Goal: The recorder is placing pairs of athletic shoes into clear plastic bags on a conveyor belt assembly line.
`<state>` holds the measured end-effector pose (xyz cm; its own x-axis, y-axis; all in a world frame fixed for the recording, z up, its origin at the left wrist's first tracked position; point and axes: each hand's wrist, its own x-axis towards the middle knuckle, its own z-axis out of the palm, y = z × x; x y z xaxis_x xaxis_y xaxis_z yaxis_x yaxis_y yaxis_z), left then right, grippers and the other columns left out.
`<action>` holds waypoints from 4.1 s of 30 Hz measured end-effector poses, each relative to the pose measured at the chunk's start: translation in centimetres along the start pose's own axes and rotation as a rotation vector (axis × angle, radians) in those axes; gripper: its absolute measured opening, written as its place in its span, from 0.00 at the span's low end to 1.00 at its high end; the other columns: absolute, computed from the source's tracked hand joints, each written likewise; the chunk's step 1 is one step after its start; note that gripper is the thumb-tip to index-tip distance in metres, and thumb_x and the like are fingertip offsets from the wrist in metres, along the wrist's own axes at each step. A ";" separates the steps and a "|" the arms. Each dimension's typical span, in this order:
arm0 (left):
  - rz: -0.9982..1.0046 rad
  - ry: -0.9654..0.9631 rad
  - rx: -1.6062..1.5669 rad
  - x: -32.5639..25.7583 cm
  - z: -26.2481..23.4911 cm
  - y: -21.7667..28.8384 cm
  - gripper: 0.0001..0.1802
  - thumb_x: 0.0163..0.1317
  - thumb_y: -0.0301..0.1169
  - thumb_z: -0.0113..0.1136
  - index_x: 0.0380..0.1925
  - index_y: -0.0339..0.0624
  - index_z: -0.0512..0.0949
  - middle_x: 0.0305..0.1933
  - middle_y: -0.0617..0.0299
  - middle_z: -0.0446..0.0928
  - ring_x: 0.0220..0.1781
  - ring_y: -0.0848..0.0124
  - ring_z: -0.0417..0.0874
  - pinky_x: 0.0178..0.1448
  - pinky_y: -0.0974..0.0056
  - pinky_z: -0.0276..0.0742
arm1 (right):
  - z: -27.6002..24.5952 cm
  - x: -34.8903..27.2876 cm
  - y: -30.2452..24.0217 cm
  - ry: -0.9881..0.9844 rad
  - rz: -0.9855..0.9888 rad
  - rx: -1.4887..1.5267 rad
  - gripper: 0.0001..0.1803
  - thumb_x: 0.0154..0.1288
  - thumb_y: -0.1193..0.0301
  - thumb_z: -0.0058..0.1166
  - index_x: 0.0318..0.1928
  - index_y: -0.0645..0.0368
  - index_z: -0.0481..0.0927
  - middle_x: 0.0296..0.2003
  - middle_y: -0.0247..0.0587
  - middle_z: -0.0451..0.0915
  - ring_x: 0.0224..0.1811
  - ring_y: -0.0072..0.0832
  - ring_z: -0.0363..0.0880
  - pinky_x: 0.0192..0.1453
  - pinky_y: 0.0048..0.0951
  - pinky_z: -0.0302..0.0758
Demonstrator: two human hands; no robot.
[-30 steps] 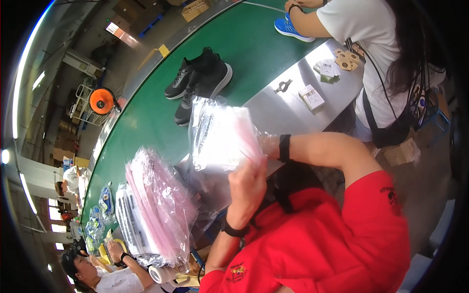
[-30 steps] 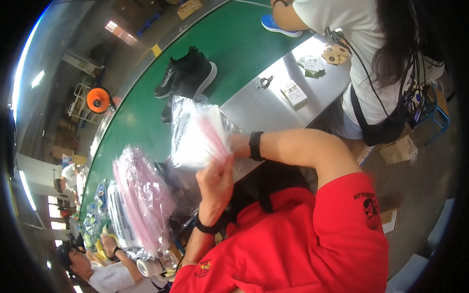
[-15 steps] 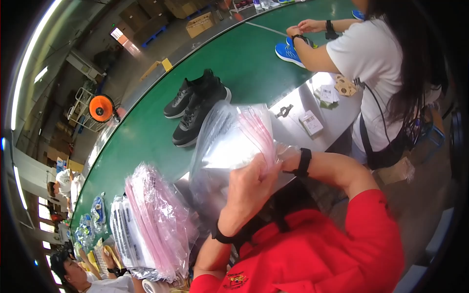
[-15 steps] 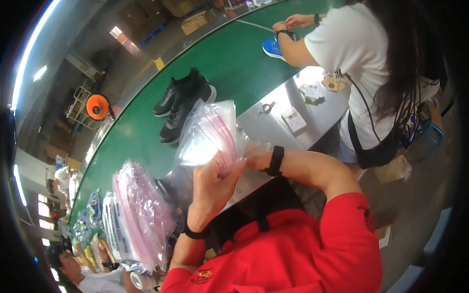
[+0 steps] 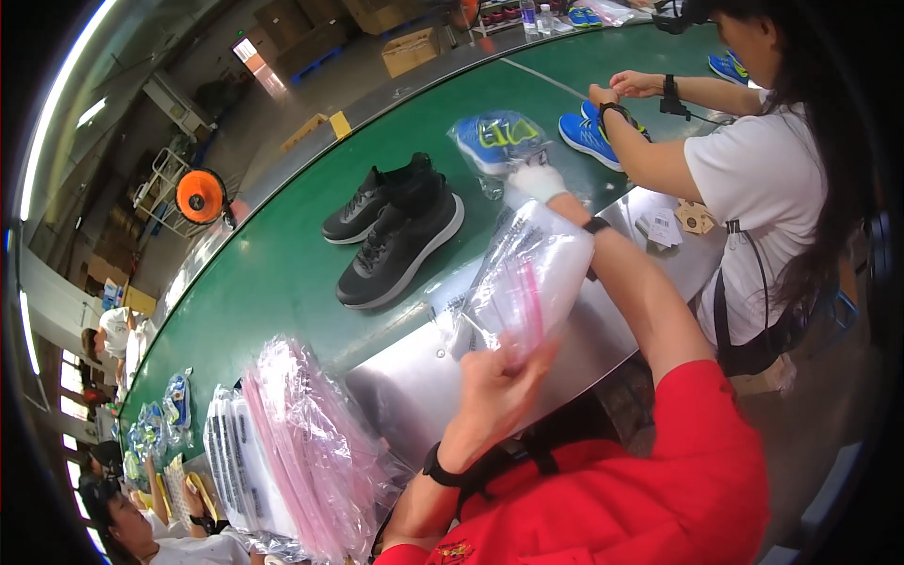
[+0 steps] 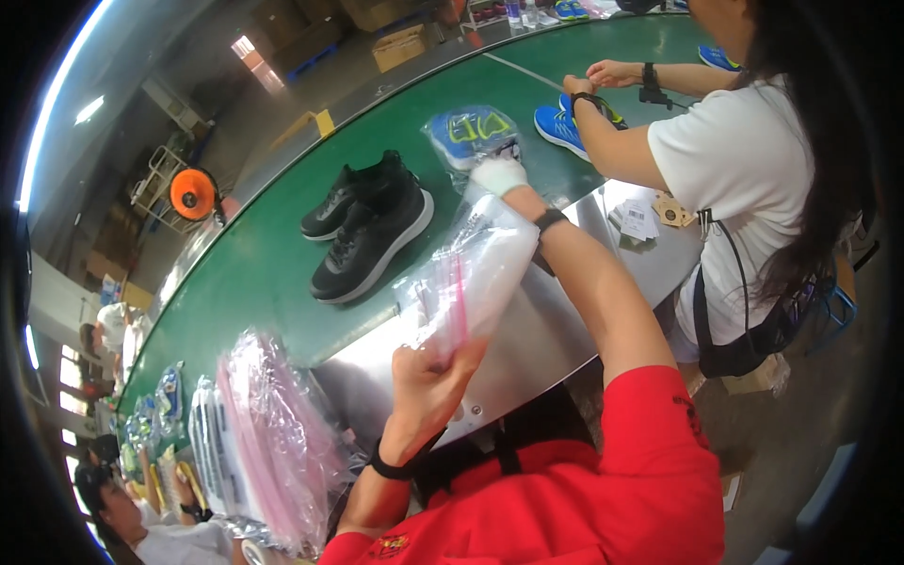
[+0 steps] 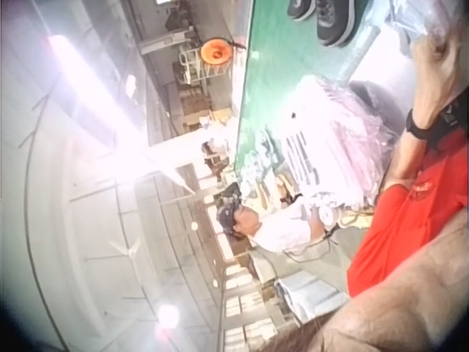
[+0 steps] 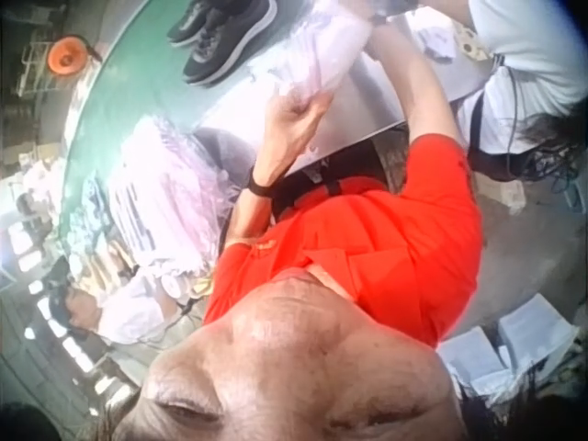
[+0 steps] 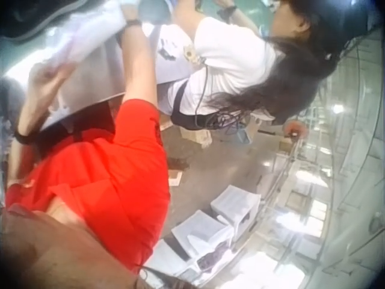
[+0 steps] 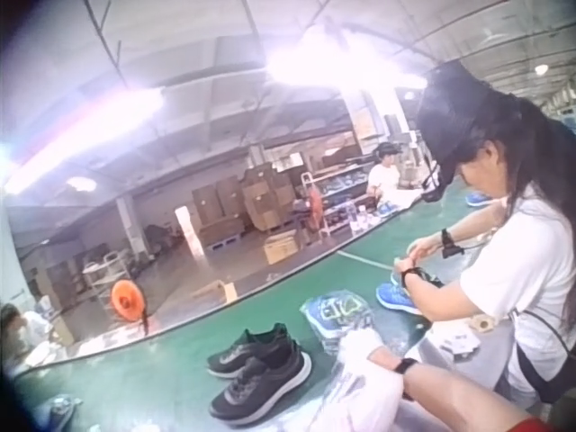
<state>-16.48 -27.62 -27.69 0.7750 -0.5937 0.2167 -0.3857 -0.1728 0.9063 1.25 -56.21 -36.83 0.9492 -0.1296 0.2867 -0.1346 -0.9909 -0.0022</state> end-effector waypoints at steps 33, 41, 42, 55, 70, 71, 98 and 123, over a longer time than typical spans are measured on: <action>0.020 0.720 -0.690 -1.3 -8.2 -1.6 0.07 0.67 0.30 0.54 0.35 0.40 0.77 0.32 0.68 0.77 0.31 0.81 0.76 0.35 0.75 0.72 | -14.9 -16.4 -10.5 0.575 -0.013 0.398 0.06 0.56 0.69 0.55 0.33 0.56 0.75 0.30 0.43 0.76 0.34 0.44 0.76 0.38 0.39 0.75; -0.021 0.061 -0.433 -4.9 -1.6 2.5 0.05 0.63 0.28 0.57 0.34 0.39 0.78 0.25 0.67 0.75 0.27 0.80 0.73 0.28 0.72 0.66 | -8.8 -16.8 -16.9 1.032 -0.422 0.894 0.18 0.57 0.66 0.49 0.45 0.64 0.78 0.38 0.52 0.82 0.40 0.46 0.81 0.43 0.40 0.77; 0.310 -0.073 -0.173 -5.9 -0.1 2.6 0.05 0.63 0.28 0.57 0.35 0.38 0.78 0.25 0.65 0.75 0.26 0.78 0.72 0.28 0.70 0.68 | -9.2 -16.9 -16.7 1.039 -0.410 0.879 0.18 0.57 0.66 0.49 0.45 0.64 0.78 0.38 0.52 0.82 0.40 0.46 0.81 0.43 0.40 0.77; 0.064 0.535 -0.241 -2.8 -5.5 0.3 0.10 0.66 0.33 0.56 0.26 0.43 0.75 0.20 0.78 0.65 0.20 0.88 0.59 0.23 0.76 0.48 | -7.8 -13.2 -18.2 -0.213 -0.577 0.162 0.12 0.53 0.66 0.52 0.32 0.58 0.85 0.34 0.47 0.83 0.36 0.44 0.82 0.42 0.40 0.77; -0.052 0.619 -0.367 4.0 -6.4 -0.4 0.09 0.67 0.30 0.54 0.27 0.43 0.74 0.23 0.77 0.66 0.24 0.88 0.62 0.26 0.78 0.57 | -10.5 -0.7 7.7 -0.057 0.269 0.357 0.26 0.55 0.48 0.50 0.42 0.55 0.83 0.44 0.45 0.81 0.48 0.41 0.79 0.52 0.35 0.74; -0.075 0.630 -0.397 3.9 -6.4 -0.4 0.09 0.67 0.30 0.54 0.26 0.43 0.74 0.23 0.77 0.66 0.24 0.87 0.63 0.27 0.79 0.58 | -10.2 -0.3 9.2 -0.131 0.347 0.284 0.28 0.52 0.46 0.52 0.42 0.54 0.83 0.45 0.45 0.81 0.49 0.41 0.79 0.53 0.34 0.74; -0.073 0.623 -0.474 1.5 -7.2 -1.6 0.08 0.66 0.31 0.55 0.36 0.38 0.78 0.31 0.72 0.74 0.29 0.84 0.71 0.32 0.77 0.66 | -3.3 -3.3 5.4 -0.066 0.420 0.384 0.33 0.50 0.39 0.52 0.45 0.53 0.83 0.40 0.44 0.83 0.43 0.42 0.81 0.48 0.38 0.74; 0.353 0.316 0.108 5.5 -1.4 2.8 0.15 0.61 0.34 0.59 0.21 0.34 0.73 0.17 0.65 0.68 0.24 0.79 0.62 0.25 0.66 0.63 | -16.1 -19.3 -14.1 0.048 -0.773 0.146 0.15 0.50 0.57 0.58 0.24 0.56 0.82 0.27 0.42 0.79 0.32 0.41 0.78 0.44 0.40 0.72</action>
<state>-12.61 -30.25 -23.40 0.6949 -0.3657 0.6192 -0.6894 -0.0939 0.7183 -19.71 -39.18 -26.93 0.7449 0.5964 0.2993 0.6003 -0.7948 0.0897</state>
